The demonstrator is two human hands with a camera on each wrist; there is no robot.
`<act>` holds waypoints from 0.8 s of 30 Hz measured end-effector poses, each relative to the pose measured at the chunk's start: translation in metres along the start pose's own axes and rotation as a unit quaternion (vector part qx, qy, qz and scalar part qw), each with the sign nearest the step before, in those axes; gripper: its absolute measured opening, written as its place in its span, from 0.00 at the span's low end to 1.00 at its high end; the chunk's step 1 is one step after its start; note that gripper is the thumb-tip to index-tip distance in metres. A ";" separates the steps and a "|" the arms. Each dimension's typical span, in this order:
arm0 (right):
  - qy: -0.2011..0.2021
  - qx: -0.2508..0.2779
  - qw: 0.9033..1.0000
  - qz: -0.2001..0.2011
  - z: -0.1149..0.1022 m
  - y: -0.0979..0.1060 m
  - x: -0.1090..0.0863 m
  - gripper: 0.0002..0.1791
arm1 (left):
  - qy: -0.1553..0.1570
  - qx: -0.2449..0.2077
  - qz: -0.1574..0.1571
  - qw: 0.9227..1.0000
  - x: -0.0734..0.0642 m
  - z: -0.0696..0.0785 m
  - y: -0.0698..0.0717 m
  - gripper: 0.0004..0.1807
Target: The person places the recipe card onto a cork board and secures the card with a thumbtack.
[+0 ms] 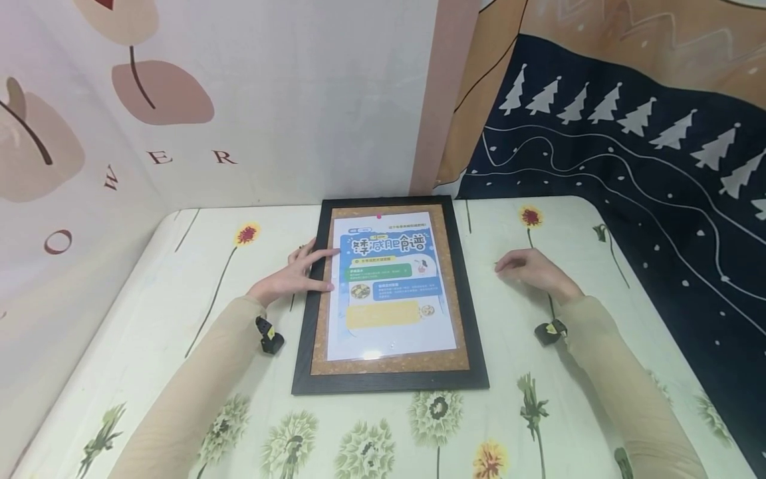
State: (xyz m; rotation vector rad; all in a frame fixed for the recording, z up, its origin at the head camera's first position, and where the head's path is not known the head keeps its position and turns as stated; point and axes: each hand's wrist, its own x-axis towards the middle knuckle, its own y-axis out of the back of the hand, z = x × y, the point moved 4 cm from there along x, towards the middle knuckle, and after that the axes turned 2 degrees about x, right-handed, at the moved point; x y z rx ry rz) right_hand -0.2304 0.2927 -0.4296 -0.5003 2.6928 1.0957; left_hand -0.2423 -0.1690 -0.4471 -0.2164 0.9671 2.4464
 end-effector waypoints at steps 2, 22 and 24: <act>0.002 0.005 1.000 -0.004 -0.002 -0.002 0.000 0.15 | 0.000 0.002 0.001 1.000 0.000 0.000 0.000 0.44; 0.053 0.009 0.998 -0.013 -0.009 -0.011 0.006 0.12 | 0.001 -0.001 -0.003 1.000 -0.001 0.000 0.001 0.45; 0.067 0.013 0.998 -0.018 -0.013 -0.013 0.006 0.12 | -0.001 -0.001 -0.003 1.000 -0.001 0.000 0.001 0.45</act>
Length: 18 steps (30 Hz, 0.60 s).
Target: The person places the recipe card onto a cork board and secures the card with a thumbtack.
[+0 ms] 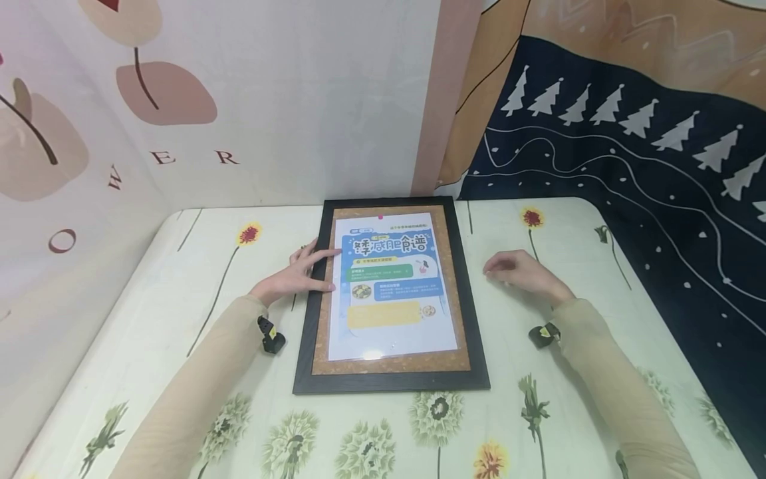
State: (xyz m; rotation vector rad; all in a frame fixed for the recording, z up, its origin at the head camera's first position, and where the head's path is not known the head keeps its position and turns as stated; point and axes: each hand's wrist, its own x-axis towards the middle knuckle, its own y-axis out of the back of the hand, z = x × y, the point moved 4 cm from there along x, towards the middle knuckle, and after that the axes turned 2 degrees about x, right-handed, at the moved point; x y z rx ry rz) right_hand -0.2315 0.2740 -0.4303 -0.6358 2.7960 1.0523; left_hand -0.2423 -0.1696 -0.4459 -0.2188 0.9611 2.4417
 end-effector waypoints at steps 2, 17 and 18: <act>0.014 0.003 1.000 -0.004 -0.004 -0.001 0.001 0.11 | -0.001 0.000 0.000 1.000 0.000 0.000 0.000 0.45; 0.052 0.057 0.997 -0.023 -0.020 -0.008 0.008 0.11 | -0.002 0.004 0.003 1.000 0.002 0.000 0.000 0.45; 0.050 0.061 0.997 -0.021 -0.022 -0.008 0.009 0.11 | -0.001 0.003 0.003 1.000 0.002 0.000 0.000 0.45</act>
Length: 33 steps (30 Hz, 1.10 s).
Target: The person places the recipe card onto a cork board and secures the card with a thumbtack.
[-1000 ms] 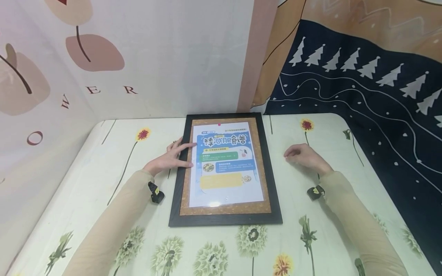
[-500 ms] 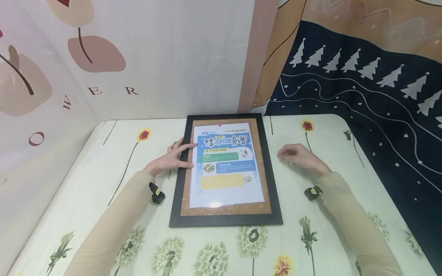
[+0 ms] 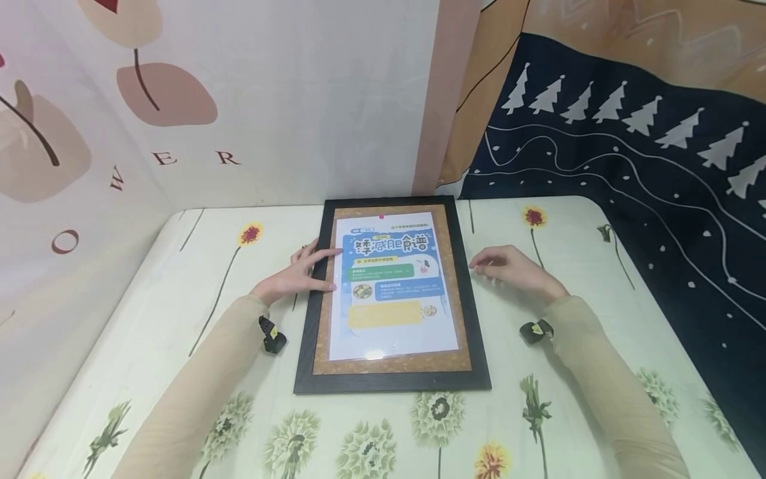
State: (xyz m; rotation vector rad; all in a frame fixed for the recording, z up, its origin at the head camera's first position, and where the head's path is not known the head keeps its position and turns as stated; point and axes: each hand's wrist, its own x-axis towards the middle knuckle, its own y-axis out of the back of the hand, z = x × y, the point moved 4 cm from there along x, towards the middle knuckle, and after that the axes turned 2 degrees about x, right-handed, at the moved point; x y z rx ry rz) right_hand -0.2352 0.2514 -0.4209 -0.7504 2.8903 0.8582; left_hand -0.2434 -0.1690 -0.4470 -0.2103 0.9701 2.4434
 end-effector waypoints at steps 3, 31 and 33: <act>-0.002 0.003 1.000 0.007 -0.005 0.000 0.003 0.13 | 0.000 0.000 0.000 1.000 -0.001 0.000 0.000 0.44; 0.052 0.040 0.997 -0.036 -0.049 -0.051 0.019 0.09 | 0.008 0.001 0.002 1.000 0.001 -0.002 -0.001 0.45; 0.060 0.041 0.996 -0.043 -0.050 -0.055 0.020 0.09 | 0.008 0.003 0.003 1.000 0.001 -0.002 -0.001 0.45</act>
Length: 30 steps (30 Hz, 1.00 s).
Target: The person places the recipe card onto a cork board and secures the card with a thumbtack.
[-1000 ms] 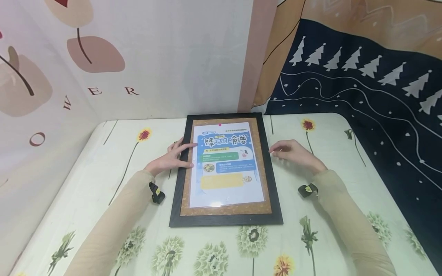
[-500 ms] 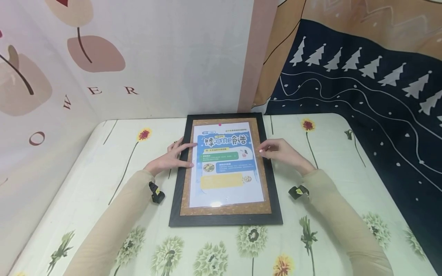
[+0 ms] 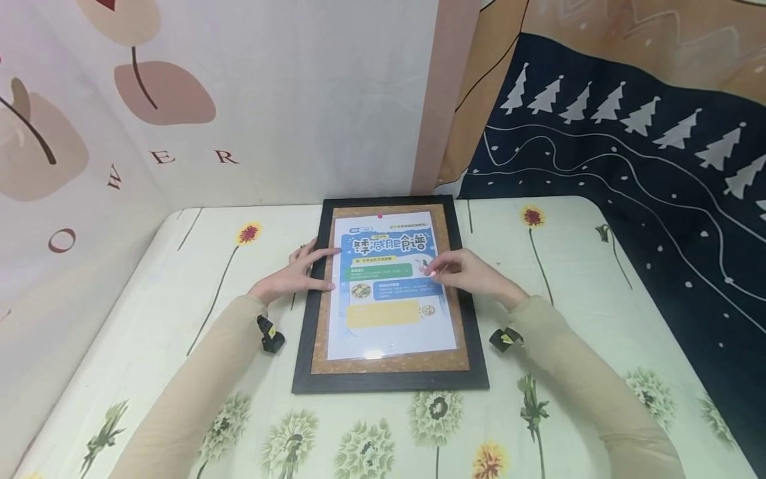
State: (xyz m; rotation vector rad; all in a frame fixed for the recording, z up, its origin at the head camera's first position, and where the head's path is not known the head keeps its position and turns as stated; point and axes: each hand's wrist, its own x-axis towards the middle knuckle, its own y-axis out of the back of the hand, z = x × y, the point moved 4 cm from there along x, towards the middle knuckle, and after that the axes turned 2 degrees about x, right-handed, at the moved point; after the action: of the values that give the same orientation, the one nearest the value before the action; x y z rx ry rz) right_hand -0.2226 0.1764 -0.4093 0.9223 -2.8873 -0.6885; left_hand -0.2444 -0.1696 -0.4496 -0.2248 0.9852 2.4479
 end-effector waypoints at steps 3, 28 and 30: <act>0.015 0.003 1.000 -0.014 -0.001 -0.006 0.001 0.08 | -0.002 0.001 0.000 1.000 0.001 0.000 0.000 0.45; 0.044 0.016 0.992 -0.114 -0.016 -0.043 0.002 0.08 | -0.003 0.006 -0.003 1.000 -0.002 0.004 0.002 0.44; 0.047 0.011 0.991 -0.123 -0.017 -0.046 0.001 0.08 | -0.003 0.006 -0.004 1.000 -0.002 0.004 0.002 0.44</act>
State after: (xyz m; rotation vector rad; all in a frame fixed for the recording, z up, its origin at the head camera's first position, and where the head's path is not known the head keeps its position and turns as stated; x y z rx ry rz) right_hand -0.1960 0.1357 -0.4131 1.2915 -2.7321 -0.6091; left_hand -0.2434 -0.1685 -0.4448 -0.2152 0.9944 2.4338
